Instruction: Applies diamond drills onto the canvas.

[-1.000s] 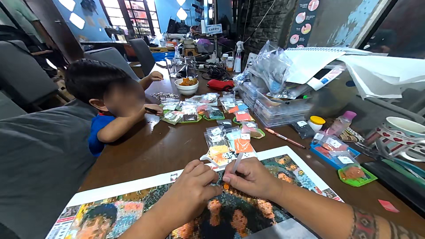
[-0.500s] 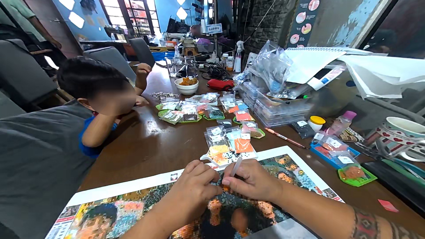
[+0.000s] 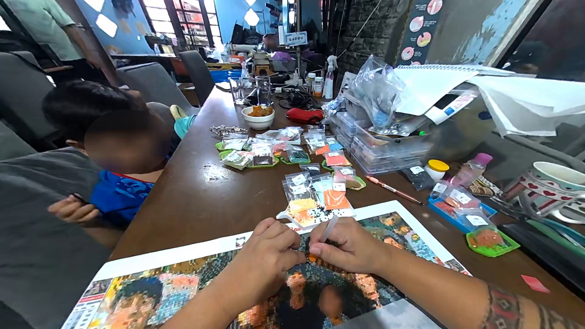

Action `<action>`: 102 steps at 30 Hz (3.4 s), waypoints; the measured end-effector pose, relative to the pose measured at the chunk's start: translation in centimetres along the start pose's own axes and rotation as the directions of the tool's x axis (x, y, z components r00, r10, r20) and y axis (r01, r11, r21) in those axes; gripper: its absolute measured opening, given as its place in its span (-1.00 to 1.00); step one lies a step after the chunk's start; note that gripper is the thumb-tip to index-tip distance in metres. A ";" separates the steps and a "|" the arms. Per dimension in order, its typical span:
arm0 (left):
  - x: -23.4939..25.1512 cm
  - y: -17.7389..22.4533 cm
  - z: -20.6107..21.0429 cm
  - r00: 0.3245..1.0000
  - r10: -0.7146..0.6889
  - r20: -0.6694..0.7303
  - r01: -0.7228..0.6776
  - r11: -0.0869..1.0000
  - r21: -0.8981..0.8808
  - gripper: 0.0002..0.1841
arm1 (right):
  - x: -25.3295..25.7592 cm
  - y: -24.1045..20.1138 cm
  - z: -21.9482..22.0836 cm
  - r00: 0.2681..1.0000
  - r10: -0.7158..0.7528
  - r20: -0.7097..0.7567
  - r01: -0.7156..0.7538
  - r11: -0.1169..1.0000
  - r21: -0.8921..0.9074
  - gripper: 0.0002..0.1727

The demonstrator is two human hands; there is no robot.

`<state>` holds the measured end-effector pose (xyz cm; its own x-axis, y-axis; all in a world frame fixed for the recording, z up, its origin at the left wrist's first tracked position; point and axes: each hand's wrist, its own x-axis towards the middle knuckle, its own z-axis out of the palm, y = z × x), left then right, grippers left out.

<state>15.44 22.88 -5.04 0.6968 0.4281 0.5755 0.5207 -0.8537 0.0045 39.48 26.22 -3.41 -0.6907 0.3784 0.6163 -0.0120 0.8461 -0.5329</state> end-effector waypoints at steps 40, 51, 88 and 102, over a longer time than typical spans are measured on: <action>0.4 0.2 -0.4 0.997 0.048 0.062 -0.050 0.998 0.030 -0.69 | 0.1 3.1 -3.5 0.819 0.454 -0.351 -0.520 0.846 -0.120 -0.71; 0.1 0.0 -0.1 0.998 0.043 0.045 -0.044 0.999 0.011 -0.69 | 0.0 3.3 -3.5 0.830 0.444 -0.338 -0.512 0.847 -0.143 -0.72; -0.1 -0.2 0.1 0.998 0.056 -0.016 -0.056 0.998 -0.003 -0.72 | 0.1 -0.6 -0.2 0.968 0.205 -0.141 -0.194 0.977 0.088 -0.66; 0.0 -0.2 0.1 0.999 0.045 -0.008 -0.045 0.999 -0.001 -0.73 | -0.2 -0.6 0.4 0.977 0.192 -0.095 -0.190 0.981 0.022 -0.63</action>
<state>15.36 23.01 -5.11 0.7157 0.3863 0.5819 0.4878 -0.8727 -0.0206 39.36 25.50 -3.45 -0.6086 0.5673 0.5548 0.1039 0.7501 -0.6531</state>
